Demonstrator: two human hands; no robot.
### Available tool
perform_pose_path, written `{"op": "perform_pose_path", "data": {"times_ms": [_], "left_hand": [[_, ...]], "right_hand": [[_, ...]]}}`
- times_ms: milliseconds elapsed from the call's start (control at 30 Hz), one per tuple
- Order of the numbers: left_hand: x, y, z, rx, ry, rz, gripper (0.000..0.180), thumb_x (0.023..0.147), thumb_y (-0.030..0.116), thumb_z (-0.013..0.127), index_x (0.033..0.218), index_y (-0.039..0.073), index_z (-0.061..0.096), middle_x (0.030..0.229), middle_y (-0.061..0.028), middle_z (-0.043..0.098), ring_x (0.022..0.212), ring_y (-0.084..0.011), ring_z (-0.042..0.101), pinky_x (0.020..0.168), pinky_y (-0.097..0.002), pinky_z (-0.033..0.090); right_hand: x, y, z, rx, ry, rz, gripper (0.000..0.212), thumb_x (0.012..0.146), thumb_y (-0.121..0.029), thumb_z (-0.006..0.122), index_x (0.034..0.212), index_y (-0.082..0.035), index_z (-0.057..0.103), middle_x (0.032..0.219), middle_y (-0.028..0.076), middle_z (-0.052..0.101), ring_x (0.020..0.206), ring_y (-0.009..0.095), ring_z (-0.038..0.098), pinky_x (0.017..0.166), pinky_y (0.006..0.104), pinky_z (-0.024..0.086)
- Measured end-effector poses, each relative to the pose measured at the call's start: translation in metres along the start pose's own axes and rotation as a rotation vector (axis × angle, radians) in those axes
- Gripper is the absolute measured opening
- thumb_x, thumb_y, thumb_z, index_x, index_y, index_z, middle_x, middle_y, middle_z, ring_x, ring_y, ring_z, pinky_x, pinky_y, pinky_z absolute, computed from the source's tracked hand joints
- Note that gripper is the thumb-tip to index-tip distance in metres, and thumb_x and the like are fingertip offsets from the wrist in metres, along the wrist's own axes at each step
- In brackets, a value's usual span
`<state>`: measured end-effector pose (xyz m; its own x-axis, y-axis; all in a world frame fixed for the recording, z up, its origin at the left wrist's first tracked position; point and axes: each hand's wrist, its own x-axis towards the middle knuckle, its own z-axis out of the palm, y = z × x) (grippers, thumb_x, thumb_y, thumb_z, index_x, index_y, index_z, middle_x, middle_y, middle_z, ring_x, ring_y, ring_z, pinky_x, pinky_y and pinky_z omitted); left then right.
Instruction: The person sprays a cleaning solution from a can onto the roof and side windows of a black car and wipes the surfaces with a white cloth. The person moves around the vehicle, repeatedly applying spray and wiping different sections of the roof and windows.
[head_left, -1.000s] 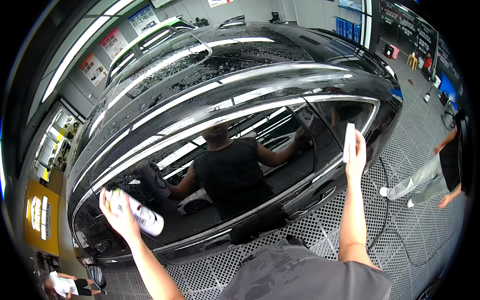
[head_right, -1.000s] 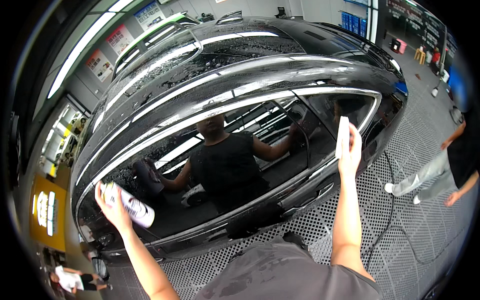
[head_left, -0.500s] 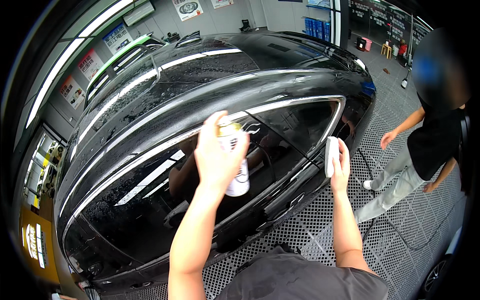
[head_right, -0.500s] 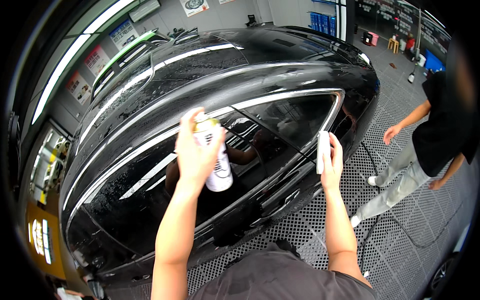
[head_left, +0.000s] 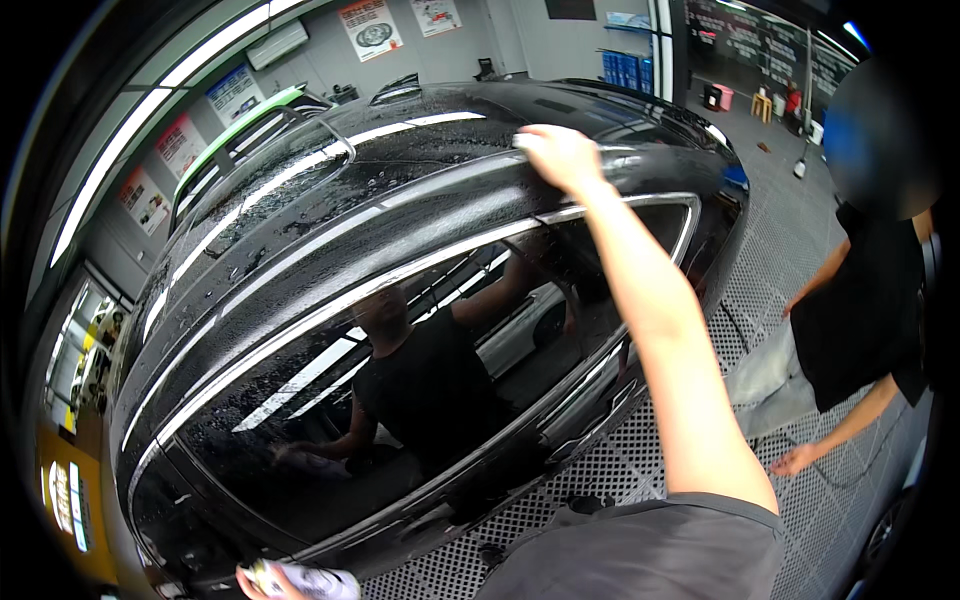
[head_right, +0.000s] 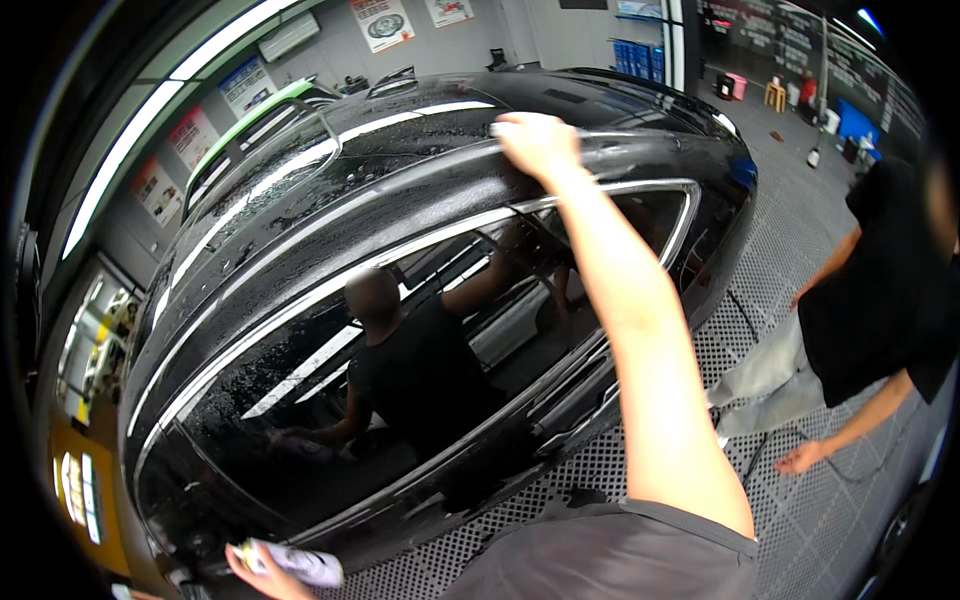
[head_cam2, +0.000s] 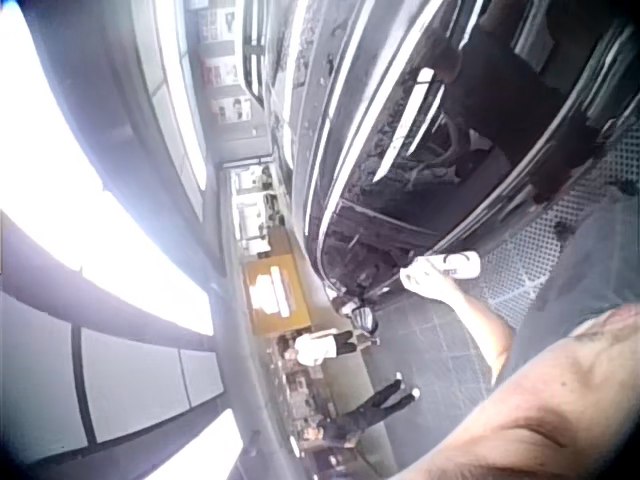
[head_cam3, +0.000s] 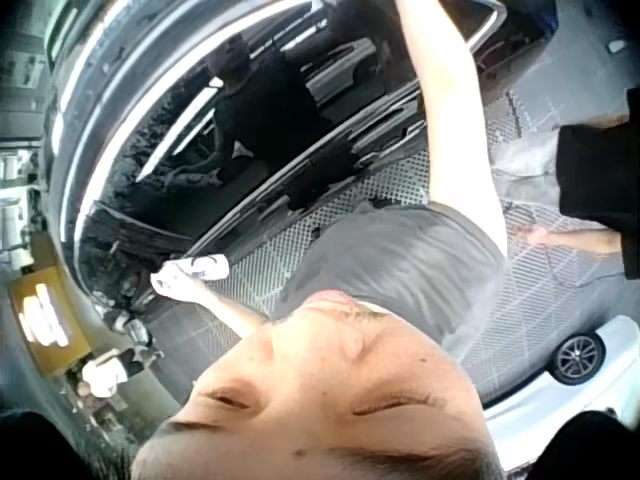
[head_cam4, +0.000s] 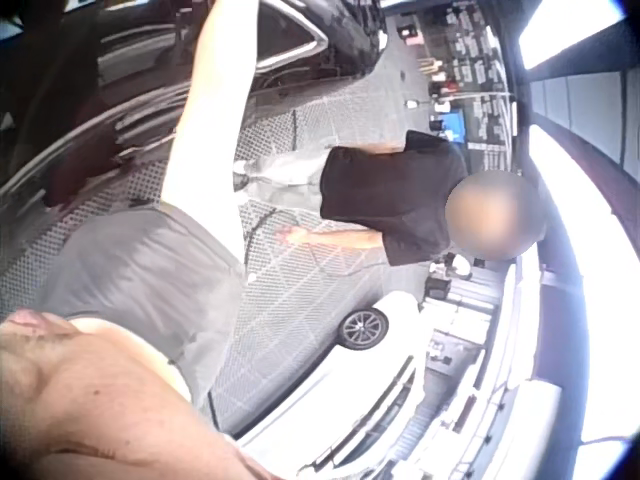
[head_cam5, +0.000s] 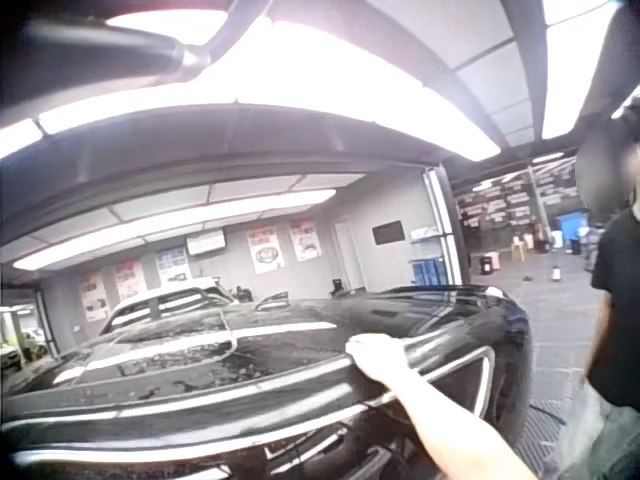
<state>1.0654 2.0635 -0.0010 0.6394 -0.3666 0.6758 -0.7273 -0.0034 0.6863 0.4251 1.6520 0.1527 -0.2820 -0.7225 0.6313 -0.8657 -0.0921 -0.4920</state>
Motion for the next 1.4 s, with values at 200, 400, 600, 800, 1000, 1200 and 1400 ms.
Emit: {"op": "perform_pose_path", "data": {"times_ms": [200, 400, 600, 800, 1000, 1200, 1400], "left_hand": [[-0.017, 0.018, 0.020, -0.263, -0.188, -0.243, 0.064, 0.091, 0.009, 0.076, 0.143, 0.001, 0.041, 0.124, -0.0195, 0.058, 0.107, -0.0286, 0.060, 0.092, -0.0413, 0.053], [-0.013, 0.029, 0.078, -0.480, -0.404, -0.196, 0.067, 0.087, 0.010, 0.080, 0.142, 0.005, 0.041, 0.119, -0.0179, 0.058, 0.104, -0.0270, 0.060, 0.087, -0.0402, 0.057], [-0.028, 0.005, 0.055, -0.431, -0.388, -0.301, 0.066, 0.087, 0.009, 0.080, 0.141, 0.004, 0.042, 0.119, -0.0166, 0.061, 0.103, -0.0252, 0.061, 0.089, -0.0376, 0.055], [-0.045, -0.024, 0.042, -0.381, -0.390, -0.323, 0.066, 0.088, 0.008, 0.079, 0.144, 0.004, 0.042, 0.122, -0.0166, 0.060, 0.107, -0.0247, 0.060, 0.093, -0.0389, 0.053], [-0.030, -0.026, 0.031, -0.630, -0.426, -0.358, 0.068, 0.090, -0.004, 0.065, 0.151, 0.009, 0.037, 0.130, -0.0115, 0.058, 0.104, -0.0209, 0.061, 0.092, -0.0345, 0.054], [-0.005, -0.034, 0.044, -0.785, -0.569, -0.268, 0.072, 0.085, -0.003, 0.067, 0.148, 0.003, 0.034, 0.130, -0.0138, 0.055, 0.108, -0.0239, 0.060, 0.098, -0.0393, 0.053], [-0.001, -0.111, -0.016, -0.573, -0.410, -0.316, 0.068, 0.086, -0.002, 0.065, 0.148, 0.004, 0.037, 0.127, -0.0129, 0.057, 0.104, -0.0216, 0.061, 0.095, -0.0359, 0.053]], "right_hand": [[-0.120, -0.339, 0.070, 0.100, -0.026, -0.569, 0.021, 0.080, -0.020, 0.061, 0.094, -0.012, 0.075, 0.101, 0.013, 0.072, 0.102, 0.030, 0.068, 0.078, 0.0458, 0.056], [-0.173, -0.374, 0.109, 0.344, 0.177, -0.882, 0.036, 0.082, -0.012, 0.060, 0.118, -0.007, 0.064, 0.119, 0.015, 0.059, 0.117, 0.032, 0.056, 0.096, 0.0507, 0.044], [-0.059, -0.052, 0.060, 0.021, 0.529, -0.302, 0.032, 0.096, -0.023, 0.049, 0.118, -0.010, 0.069, 0.119, 0.016, 0.067, 0.114, 0.038, 0.062, 0.095, 0.0515, 0.052], [-0.051, 0.047, 0.051, -0.105, 0.553, 0.015, 0.042, 0.099, -0.021, 0.049, 0.137, -0.007, 0.058, 0.138, 0.018, 0.058, 0.130, 0.037, 0.052, 0.103, 0.0526, 0.045], [-0.183, -0.329, 0.094, 0.437, 0.308, -0.358, 0.020, 0.092, -0.015, 0.053, 0.108, -0.008, 0.062, 0.112, 0.017, 0.057, 0.109, 0.037, 0.052, 0.084, 0.0530, 0.038], [-0.260, -0.545, 0.149, 0.340, 0.109, -0.907, 0.030, 0.081, -0.011, 0.063, 0.110, -0.007, 0.063, 0.117, 0.013, 0.058, 0.121, 0.031, 0.051, 0.091, 0.0481, 0.046], [-0.159, -0.376, 0.121, 0.219, 0.437, -0.807, 0.021, 0.075, -0.010, 0.061, 0.094, -0.012, 0.069, 0.094, 0.008, 0.068, 0.090, 0.032, 0.066, 0.069, 0.0487, 0.055]]}}
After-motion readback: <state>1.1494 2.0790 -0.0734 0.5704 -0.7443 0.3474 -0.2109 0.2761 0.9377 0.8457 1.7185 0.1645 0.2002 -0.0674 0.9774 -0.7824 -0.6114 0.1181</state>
